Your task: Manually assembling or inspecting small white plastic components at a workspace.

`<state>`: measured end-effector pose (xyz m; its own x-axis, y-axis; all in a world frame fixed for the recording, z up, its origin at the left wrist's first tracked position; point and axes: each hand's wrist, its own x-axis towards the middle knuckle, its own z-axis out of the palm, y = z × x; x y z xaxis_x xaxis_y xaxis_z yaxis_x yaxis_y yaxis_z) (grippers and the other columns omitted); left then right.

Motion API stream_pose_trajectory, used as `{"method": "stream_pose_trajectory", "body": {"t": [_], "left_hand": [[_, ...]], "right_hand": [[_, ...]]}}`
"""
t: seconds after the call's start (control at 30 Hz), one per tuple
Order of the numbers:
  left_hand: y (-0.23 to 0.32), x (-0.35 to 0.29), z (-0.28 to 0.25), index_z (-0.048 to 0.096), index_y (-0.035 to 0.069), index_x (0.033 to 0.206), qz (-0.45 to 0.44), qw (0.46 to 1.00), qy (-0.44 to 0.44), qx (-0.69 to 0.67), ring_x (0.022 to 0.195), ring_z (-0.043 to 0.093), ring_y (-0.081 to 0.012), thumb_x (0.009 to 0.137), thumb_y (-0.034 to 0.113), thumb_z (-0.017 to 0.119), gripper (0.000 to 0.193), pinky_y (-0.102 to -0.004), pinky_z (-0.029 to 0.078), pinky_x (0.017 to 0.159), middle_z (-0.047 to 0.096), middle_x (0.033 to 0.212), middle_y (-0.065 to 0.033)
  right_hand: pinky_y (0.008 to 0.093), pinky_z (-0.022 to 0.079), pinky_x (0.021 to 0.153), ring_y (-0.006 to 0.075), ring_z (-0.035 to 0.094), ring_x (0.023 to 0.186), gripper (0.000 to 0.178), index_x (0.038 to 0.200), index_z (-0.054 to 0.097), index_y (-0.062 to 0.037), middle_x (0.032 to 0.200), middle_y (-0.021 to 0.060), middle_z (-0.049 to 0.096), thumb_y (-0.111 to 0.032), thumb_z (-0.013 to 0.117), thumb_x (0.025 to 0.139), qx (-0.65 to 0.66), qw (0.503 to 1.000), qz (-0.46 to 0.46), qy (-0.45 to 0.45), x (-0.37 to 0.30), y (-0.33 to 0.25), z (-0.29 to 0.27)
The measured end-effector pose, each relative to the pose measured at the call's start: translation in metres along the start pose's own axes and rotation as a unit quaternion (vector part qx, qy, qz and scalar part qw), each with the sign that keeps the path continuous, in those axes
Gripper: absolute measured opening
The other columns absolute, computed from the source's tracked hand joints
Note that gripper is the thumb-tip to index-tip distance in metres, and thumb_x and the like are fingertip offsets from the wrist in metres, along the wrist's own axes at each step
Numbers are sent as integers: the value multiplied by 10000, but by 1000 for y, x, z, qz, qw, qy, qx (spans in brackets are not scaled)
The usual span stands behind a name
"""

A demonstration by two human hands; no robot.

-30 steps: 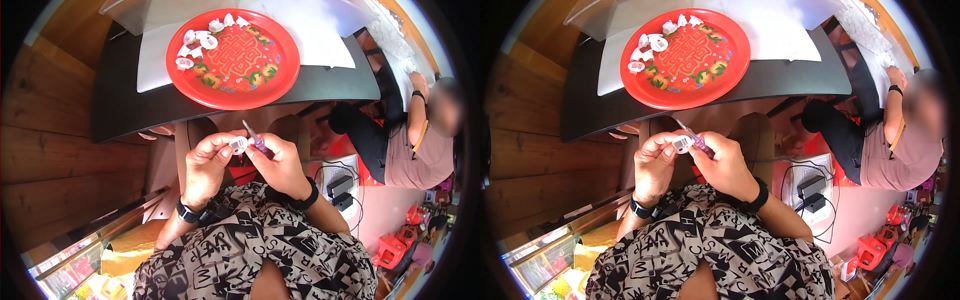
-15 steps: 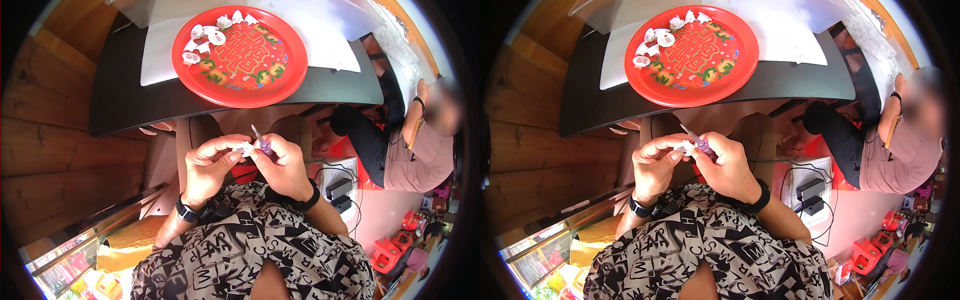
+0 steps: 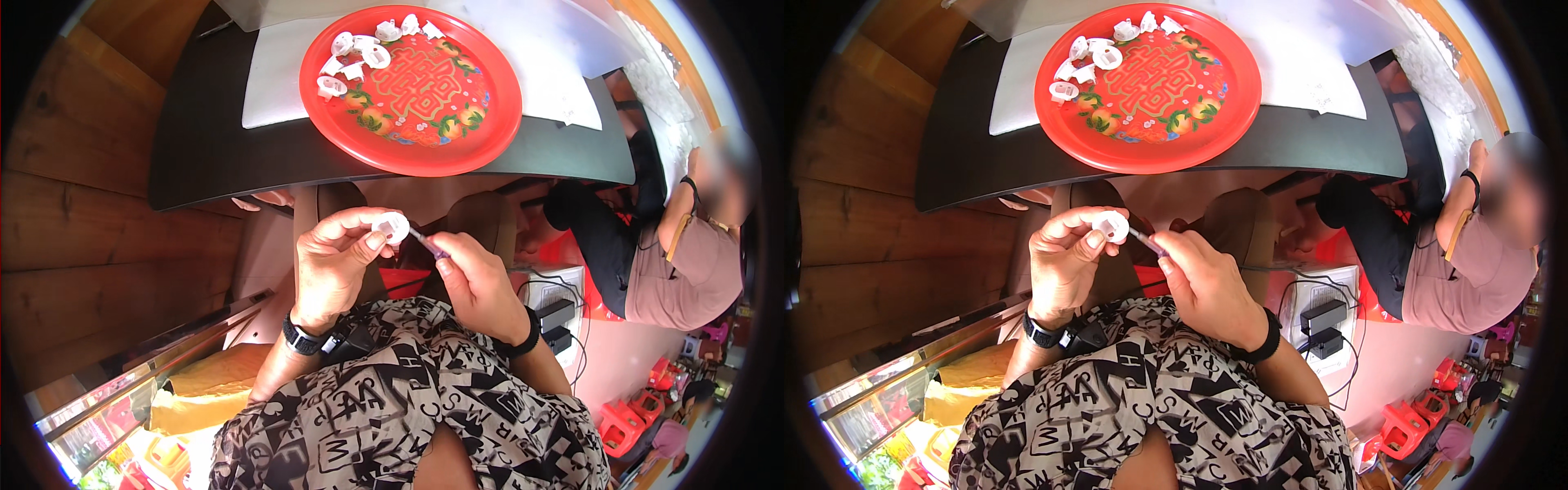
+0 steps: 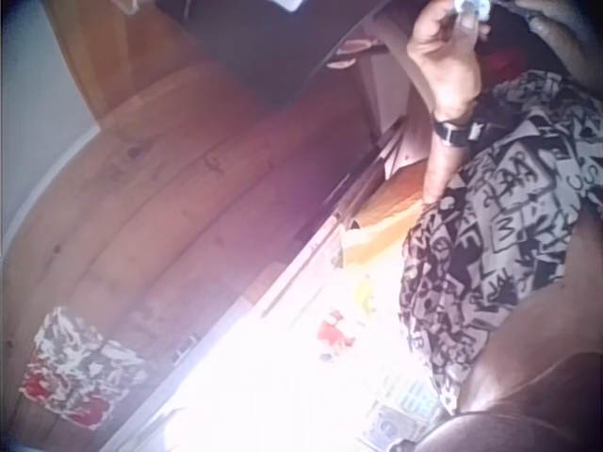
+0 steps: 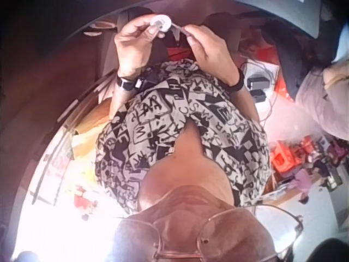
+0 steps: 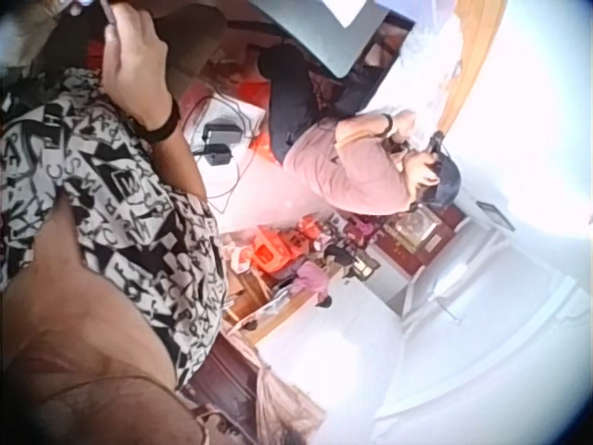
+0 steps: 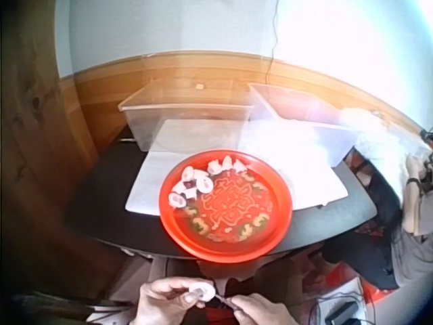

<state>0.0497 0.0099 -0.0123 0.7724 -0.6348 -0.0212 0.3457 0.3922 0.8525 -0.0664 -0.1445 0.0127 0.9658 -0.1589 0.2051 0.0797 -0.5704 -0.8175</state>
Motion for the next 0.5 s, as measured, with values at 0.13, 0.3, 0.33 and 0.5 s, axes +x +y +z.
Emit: {"method": "stream_pose_trajectory", "body": {"t": [0.13,0.3,0.33,0.5], "left_hand": [[3,-1,1,602,-42,1046,-1,1000,-5,-3,816,613,-163,837,2,601,214,-264,510,693,633,1014,-168],[1,-1,3,600,-33,1062,-6,1000,-7,-8,820,609,-152,837,-19,598,225,-260,514,701,642,979,-134],[2,-1,4,601,-32,1061,-7,1000,-10,-5,822,609,-151,838,-19,597,223,-260,514,701,642,976,-132],[2,0,4,603,-31,1058,-12,1000,-12,-9,827,610,-150,839,-26,591,219,-259,513,702,643,970,-129]], "right_hand": [[370,451,548,302,558,624,246,1054,532,12,795,139,535,10,534,808,-19,1000,-3,12,-2,-5,4],[371,450,544,298,559,626,275,1070,531,12,782,131,536,8,557,796,-40,999,-12,0,1,-6,3],[370,451,541,295,560,627,296,1086,531,9,778,128,537,6,564,792,-55,998,-10,2,1,-6,4],[366,454,533,276,548,607,433,1211,496,-18,737,108,509,11,557,784,-67,998,-22,3,3,-6,5]]}}
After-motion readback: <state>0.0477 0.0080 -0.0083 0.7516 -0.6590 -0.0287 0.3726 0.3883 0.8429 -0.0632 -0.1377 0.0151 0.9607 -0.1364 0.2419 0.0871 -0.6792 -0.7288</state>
